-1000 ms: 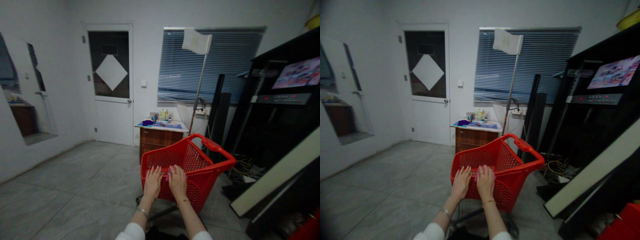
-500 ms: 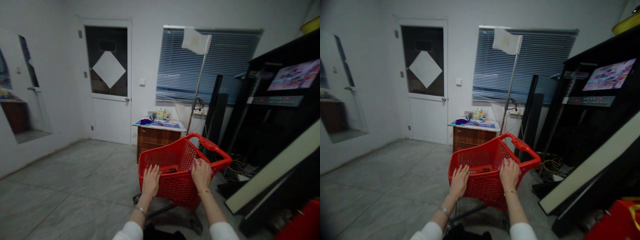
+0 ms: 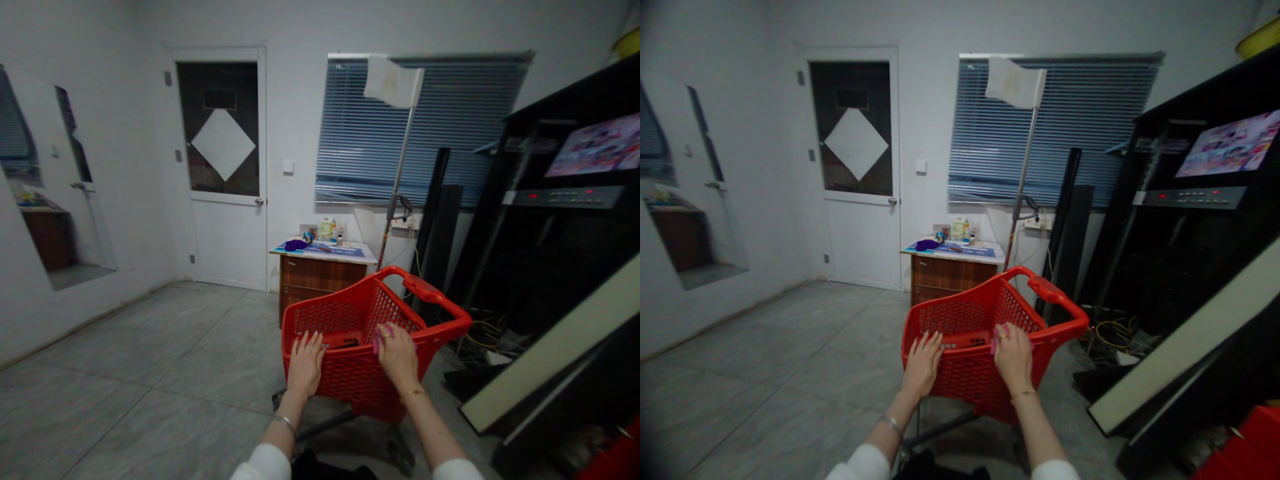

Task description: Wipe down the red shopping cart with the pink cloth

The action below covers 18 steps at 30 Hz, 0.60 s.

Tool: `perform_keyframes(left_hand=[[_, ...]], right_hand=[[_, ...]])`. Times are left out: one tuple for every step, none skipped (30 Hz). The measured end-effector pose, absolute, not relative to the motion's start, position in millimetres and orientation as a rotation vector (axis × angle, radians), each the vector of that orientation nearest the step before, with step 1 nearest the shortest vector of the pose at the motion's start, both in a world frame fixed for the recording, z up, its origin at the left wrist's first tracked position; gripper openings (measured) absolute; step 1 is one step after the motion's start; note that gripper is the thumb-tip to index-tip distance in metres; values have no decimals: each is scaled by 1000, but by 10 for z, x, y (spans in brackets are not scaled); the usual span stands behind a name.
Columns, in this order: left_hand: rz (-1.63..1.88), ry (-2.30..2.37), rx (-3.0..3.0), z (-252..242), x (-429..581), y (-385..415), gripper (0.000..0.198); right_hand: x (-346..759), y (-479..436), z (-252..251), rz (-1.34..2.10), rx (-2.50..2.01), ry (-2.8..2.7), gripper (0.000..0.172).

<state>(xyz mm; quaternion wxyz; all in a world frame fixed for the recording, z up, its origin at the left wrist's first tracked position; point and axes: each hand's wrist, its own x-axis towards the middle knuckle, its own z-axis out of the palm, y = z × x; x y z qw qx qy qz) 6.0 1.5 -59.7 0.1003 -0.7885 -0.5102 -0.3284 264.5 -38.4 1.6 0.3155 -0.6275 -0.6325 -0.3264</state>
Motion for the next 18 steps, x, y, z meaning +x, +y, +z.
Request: perform_keyframes(left_hand=[[-977, -1510, -2322, -600, 64, 14, 44], [-982, -1513, -2315, -602, 69, 13, 43], [-984, -1517, -2308, -604, 74, 12, 43], [-986, -1522, -2302, -606, 78, 11, 43], [-987, -1527, -2297, -607, 82, 11, 43], [-987, -1529, -2295, -607, 85, 10, 43], [-989, -1532, -2294, -606, 88, 9, 42], [-992, -1534, -2293, -605, 91, 8, 42], [-995, -1535, -2291, -604, 94, 7, 42], [-999, -1537, -2288, -601, 98, 4, 42], [-1001, -1540, -2285, -599, 102, 2, 42], [-1000, -1542, -2283, -596, 105, -1, 42], [-996, -1544, -2281, -593, 108, -4, 42], [-990, -1546, -2279, -590, 108, -7, 43], [-982, -1544, -2281, -588, 106, -8, 43], [-972, -1537, -2286, -586, 99, -9, 43], [-961, -1529, -2294, -584, 90, -8, 44], [-951, -1522, -2302, -584, 78, -6, 44]], right_hand=[[2904, -399, 121, -901, -1699, -1627, 29], [3138, -409, 218, -946, -1738, -1564, 29], [3332, -415, 299, -983, -1768, -1490, 30], [3475, -416, 358, -1010, -1791, -1431, 30], [3562, -415, 392, -1029, -1803, -1386, 31], [3588, -412, 400, -1038, -1809, -1357, 31], [3555, -408, 381, -1040, -1809, -1341, 31], [3467, -402, 341, -1036, -1806, -1337, 31], [3330, -396, 282, -1025, -1799, -1347, 30], [3151, -388, 210, -1004, -1789, -1370, 30], [2939, -378, 131, -973, -1777, -1403, 29], [2704, -365, 48, -932, -1760, -1452, 29], [2456, -348, -34, -880, -1738, -1499, 29], [2206, -329, -112, -828, -1712, -1525, 30], [1968, -307, -182, -776, -1679, -1553, 30], [1754, -285, -241, -733, -1642, -1586, 30], [1574, -264, -287, -698, -1617, -1604, 29], [1441, -248, -317, -671, -1598, -1622, 29]])
